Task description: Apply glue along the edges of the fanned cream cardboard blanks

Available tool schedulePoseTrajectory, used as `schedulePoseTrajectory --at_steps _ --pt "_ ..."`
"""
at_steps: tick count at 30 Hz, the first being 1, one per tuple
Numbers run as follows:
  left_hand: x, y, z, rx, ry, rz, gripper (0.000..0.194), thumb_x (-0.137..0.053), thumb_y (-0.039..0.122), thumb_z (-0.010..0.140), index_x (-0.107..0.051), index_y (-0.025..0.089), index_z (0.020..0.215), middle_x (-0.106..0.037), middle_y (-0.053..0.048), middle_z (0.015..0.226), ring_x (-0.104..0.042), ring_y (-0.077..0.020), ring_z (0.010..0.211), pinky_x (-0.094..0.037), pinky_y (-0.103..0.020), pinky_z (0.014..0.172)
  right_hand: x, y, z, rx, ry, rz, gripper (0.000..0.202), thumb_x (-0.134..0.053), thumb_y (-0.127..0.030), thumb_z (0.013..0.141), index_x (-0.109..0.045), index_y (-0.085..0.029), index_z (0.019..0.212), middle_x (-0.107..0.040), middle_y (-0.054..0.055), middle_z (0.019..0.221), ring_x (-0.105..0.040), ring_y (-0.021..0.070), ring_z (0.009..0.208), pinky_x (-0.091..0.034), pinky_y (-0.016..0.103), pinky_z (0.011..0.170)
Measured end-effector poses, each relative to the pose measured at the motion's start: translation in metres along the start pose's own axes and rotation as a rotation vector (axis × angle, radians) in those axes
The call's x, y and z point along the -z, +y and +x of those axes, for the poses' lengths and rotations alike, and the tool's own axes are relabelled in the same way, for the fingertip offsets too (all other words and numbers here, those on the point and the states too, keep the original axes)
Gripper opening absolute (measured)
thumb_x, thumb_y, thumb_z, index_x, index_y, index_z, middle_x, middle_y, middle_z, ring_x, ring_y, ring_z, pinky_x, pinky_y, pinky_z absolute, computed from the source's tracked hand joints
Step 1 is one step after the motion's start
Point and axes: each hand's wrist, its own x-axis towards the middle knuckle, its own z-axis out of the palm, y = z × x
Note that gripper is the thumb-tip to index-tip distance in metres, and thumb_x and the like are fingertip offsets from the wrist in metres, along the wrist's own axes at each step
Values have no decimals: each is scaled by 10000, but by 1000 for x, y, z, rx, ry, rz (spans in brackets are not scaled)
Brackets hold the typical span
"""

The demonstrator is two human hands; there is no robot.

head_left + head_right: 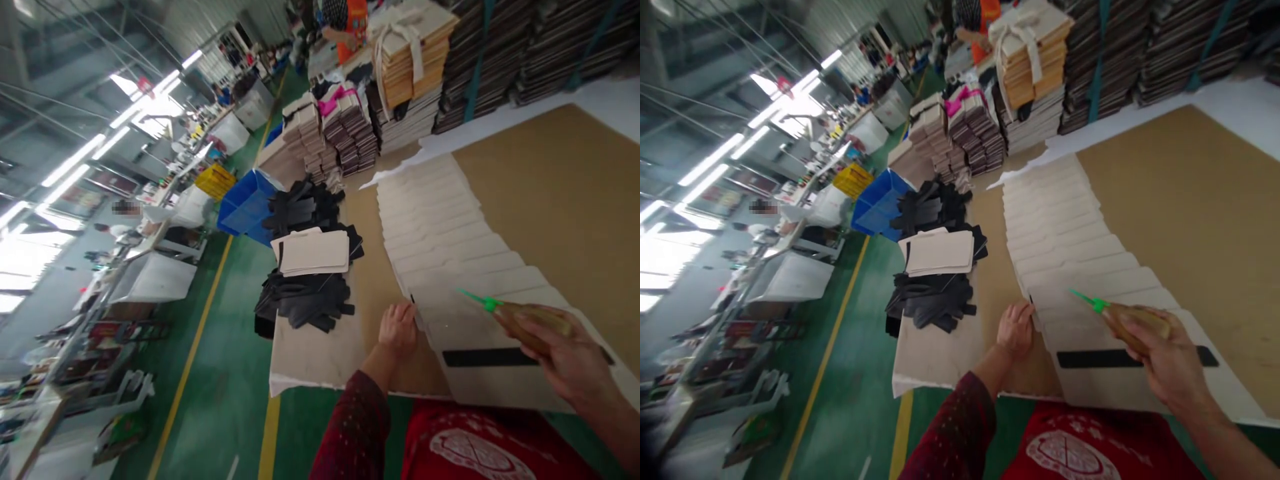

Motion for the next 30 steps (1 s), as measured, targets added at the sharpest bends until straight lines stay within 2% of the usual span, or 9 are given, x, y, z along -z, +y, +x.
schedulePoseTrajectory --at_steps 3,8,12,15,24,30 --pt "4 -1 3 -41 -22 23 563 -477 198 954 -391 265 1506 -471 -17 1518 -481 -249 1243 -465 -422 1058 -17 8 1 -7 -22 -38 720 -835 -592 439 -586 -224 1005 -643 38 876 -565 172 627 -410 256 430" --pt "6 1 2 -82 -57 45 562 -465 225 962 -381 266 1516 -431 13 1560 -447 -240 1271 -453 -402 1053 -34 11 -2 44 -45 -274 760 -829 -627 509 -620 -220 1116 -657 35 864 -567 181 626 -471 312 531" --pt "8 0 3 -87 -64 52 546 -477 234 953 -414 254 1495 -436 7 1556 -443 -243 1264 -444 -411 1055 -50 9 -3 123 -85 -394 667 -761 -660 574 -617 -257 1084 -674 44 942 -633 268 799 -543 419 729" --pt "8 0 4 -84 -66 57 536 -488 248 954 -424 249 1486 -469 -11 1527 -434 -243 1273 -438 -417 1058 -59 11 -4 183 -112 -437 620 -719 -666 597 -608 -276 1066 -672 41 1026 -639 299 920 -544 458 842" --pt "10 1 4 -80 -75 68 529 -527 258 941 -437 261 1462 -493 12 1497 -425 -227 1263 -444 -408 1041 -64 26 2 317 -164 -544 609 -684 -628 652 -611 -217 1096 -648 80 1084 -628 294 957 -525 457 877" --pt "8 -1 5 -84 -69 68 532 -537 262 934 -447 253 1458 -508 -3 1486 -424 -234 1263 -445 -415 1044 -61 23 2 401 -138 -634 576 -643 -622 699 -616 -208 1099 -630 89 1098 -615 288 977 -503 439 874"
